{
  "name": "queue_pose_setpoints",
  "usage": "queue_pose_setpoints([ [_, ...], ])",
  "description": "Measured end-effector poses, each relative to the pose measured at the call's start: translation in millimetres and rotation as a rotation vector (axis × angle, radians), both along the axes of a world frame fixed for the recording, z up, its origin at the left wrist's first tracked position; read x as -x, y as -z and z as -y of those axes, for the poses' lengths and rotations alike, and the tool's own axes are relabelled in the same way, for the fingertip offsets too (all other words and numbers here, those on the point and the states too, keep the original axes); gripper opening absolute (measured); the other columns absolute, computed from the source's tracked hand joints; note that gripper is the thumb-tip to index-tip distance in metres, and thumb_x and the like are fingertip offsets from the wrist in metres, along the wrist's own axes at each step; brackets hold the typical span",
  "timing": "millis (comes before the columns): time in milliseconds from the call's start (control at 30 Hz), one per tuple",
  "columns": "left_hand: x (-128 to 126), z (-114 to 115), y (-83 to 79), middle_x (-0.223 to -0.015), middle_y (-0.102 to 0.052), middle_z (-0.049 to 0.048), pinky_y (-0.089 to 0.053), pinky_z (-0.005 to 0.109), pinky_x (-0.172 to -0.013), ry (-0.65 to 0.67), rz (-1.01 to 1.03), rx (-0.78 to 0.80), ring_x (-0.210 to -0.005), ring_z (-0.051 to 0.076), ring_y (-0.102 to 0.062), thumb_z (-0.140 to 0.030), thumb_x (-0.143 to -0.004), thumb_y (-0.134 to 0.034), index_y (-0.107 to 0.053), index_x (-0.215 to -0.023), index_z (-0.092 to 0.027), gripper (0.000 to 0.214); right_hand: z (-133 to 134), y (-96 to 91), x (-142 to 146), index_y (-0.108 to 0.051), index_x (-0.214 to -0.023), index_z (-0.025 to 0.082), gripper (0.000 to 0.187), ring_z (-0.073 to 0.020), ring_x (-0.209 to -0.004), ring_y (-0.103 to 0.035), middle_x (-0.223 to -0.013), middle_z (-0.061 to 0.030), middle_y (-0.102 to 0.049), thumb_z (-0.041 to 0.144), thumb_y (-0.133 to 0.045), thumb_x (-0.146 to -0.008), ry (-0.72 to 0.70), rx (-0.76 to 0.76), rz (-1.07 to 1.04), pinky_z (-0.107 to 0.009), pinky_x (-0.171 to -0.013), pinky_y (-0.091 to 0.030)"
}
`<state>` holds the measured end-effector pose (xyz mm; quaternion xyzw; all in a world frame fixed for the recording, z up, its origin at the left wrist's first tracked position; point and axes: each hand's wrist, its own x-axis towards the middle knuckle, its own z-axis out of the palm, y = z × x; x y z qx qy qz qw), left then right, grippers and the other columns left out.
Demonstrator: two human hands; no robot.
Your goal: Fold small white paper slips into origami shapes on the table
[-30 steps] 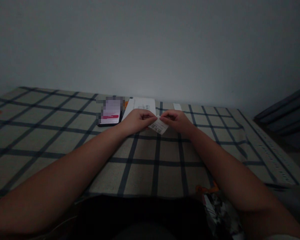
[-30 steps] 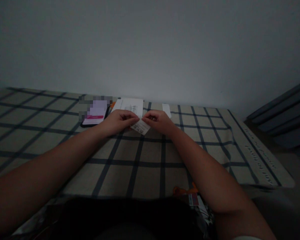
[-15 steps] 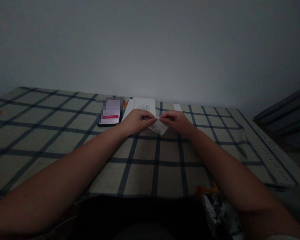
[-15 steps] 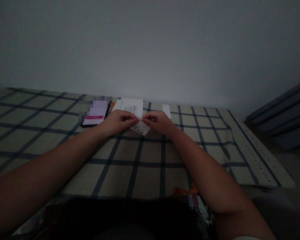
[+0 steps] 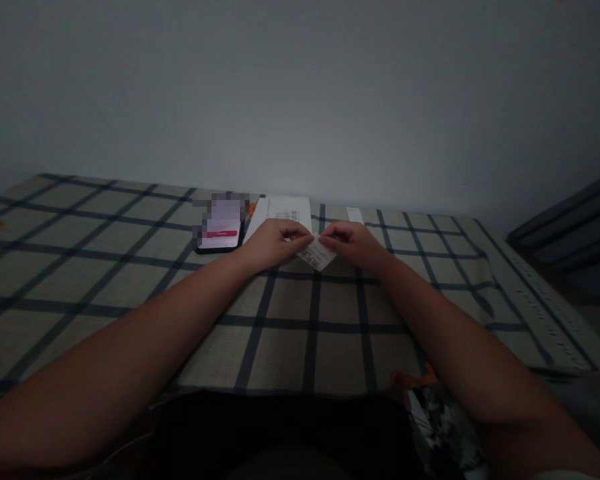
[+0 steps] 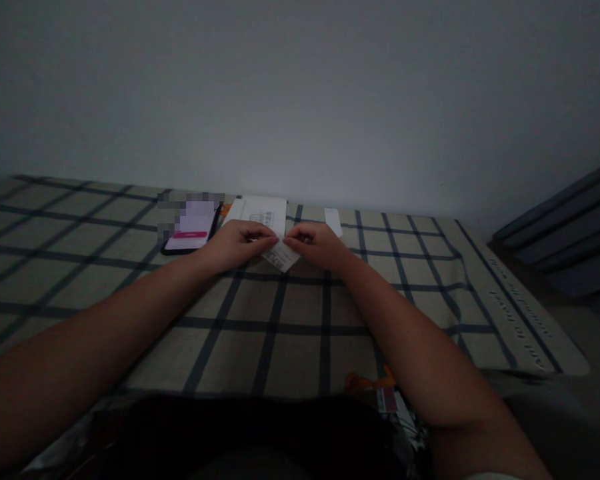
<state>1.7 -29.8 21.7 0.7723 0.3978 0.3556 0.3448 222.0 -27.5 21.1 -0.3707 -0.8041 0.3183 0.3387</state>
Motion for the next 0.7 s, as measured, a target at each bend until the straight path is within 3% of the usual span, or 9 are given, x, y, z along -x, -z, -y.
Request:
queue_pose_setpoints([
  [233, 0.0, -0.9, -0.1, -0.077, -0.072, 0.0056, -0.047, 0.024, -0.06, -0.007, 0.032, -0.057, -0.067, 0.014, -0.061, -0.038, -0.081, -0.065, -0.074, -0.087, -0.013, 0.027, -2.8, 5.3, -0.8, -0.065, -0.081, 0.014, 0.029, -0.0106, -0.066, -0.053, -0.073, -0.0012, -0.062, 0.042, -0.063, -0.086, -0.052, 0.037, -0.021, -0.024, -0.06, -0.04],
  [500, 3.3, -4.2, 5.5, -0.075, -0.071, 0.0053, -0.046, 0.025, -0.059, 0.12, -0.077, -0.016, -0.068, 0.016, -0.064, -0.041, -0.082, -0.063, -0.073, -0.085, -0.014, 0.029, 1.5, 1.5, 0.2, -0.066, -0.083, 0.015, 0.027, -0.0126, -0.071, -0.056, -0.076, -0.002, -0.063, 0.04, -0.058, -0.088, -0.099, 0.074, 0.019, -0.026, -0.065, -0.043],
  [700, 1.1, -5.0, 6.5, -0.078, -0.072, 0.0053, -0.047, 0.025, -0.062, 0.112, -0.065, 0.034, -0.072, 0.016, -0.065, -0.042, -0.081, -0.063, -0.073, -0.087, -0.015, 0.029, 3.5, -2.6, 2.0, -0.065, -0.081, 0.014, 0.022, -0.0116, -0.066, -0.054, -0.072, -0.0011, -0.062, 0.034, -0.058, -0.087, -0.039, 0.011, 0.066, -0.024, -0.06, -0.04],
])
